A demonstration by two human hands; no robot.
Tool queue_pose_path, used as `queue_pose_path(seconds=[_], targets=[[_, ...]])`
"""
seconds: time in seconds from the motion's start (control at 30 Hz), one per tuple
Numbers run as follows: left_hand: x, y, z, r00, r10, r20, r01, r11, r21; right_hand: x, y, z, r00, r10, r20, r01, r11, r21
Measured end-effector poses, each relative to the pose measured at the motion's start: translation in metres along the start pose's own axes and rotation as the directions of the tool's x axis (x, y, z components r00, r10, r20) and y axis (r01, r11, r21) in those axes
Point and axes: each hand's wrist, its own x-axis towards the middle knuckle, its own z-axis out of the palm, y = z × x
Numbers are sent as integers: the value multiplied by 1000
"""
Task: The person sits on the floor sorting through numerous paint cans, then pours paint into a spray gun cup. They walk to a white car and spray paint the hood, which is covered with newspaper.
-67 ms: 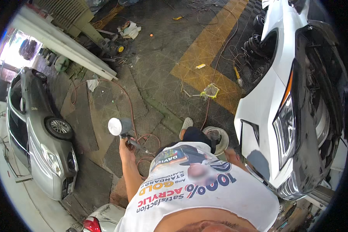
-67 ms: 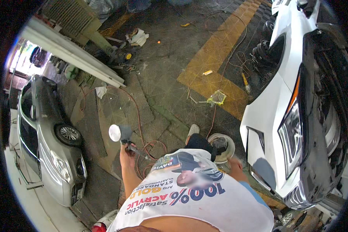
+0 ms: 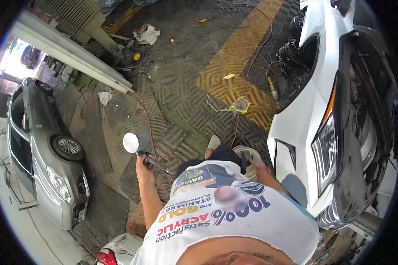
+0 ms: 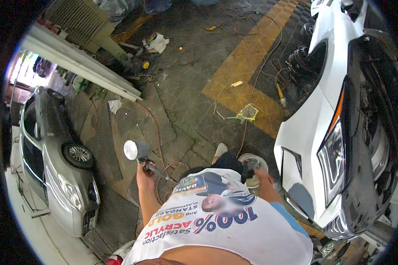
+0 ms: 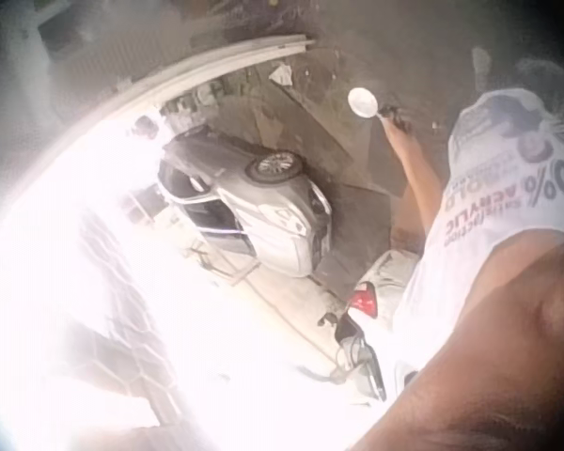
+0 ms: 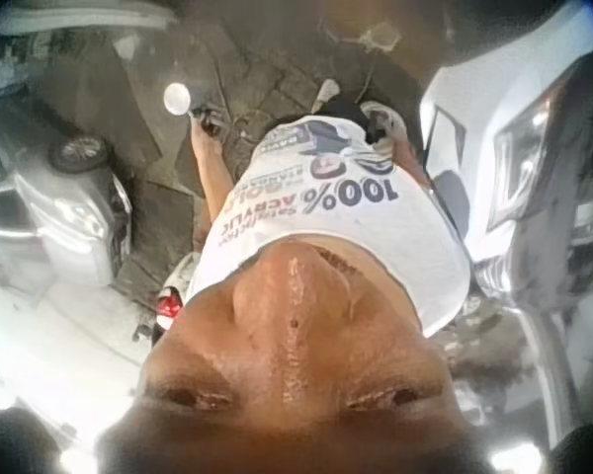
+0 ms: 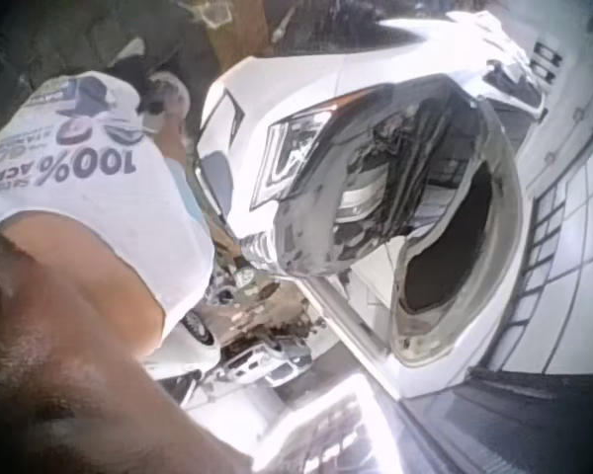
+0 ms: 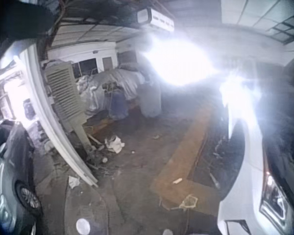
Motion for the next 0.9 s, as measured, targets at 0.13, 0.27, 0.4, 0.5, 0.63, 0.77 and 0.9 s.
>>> queue_pose_path(seconds=[0.13,0.27,0.4,0.5,0.63,0.77,0.9], targets=[[76,62,76,994,83,77,-84,996,6,139,-278,-291,923,-162,-348,251,941,227],[155,108,189,985,68,158,-59,997,-58,205,-403,-486,666,-348,-660,583,794,171],[267,141,272,974,21,226,-5,997,-72,262,-450,-591,653,-382,-654,564,822,82],[357,160,344,967,-35,254,56,995,-78,345,-381,-580,633,-315,-707,429,903,-19],[440,217,447,963,-52,266,49,999,19,374,-236,-473,902,247,-355,-154,951,270],[521,272,539,962,11,273,-14,1000,9,324,-202,-415,705,638,309,-672,462,579],[593,325,637,967,-18,254,19,1000,-1,339,-222,-435,711,582,394,-694,492,526]])
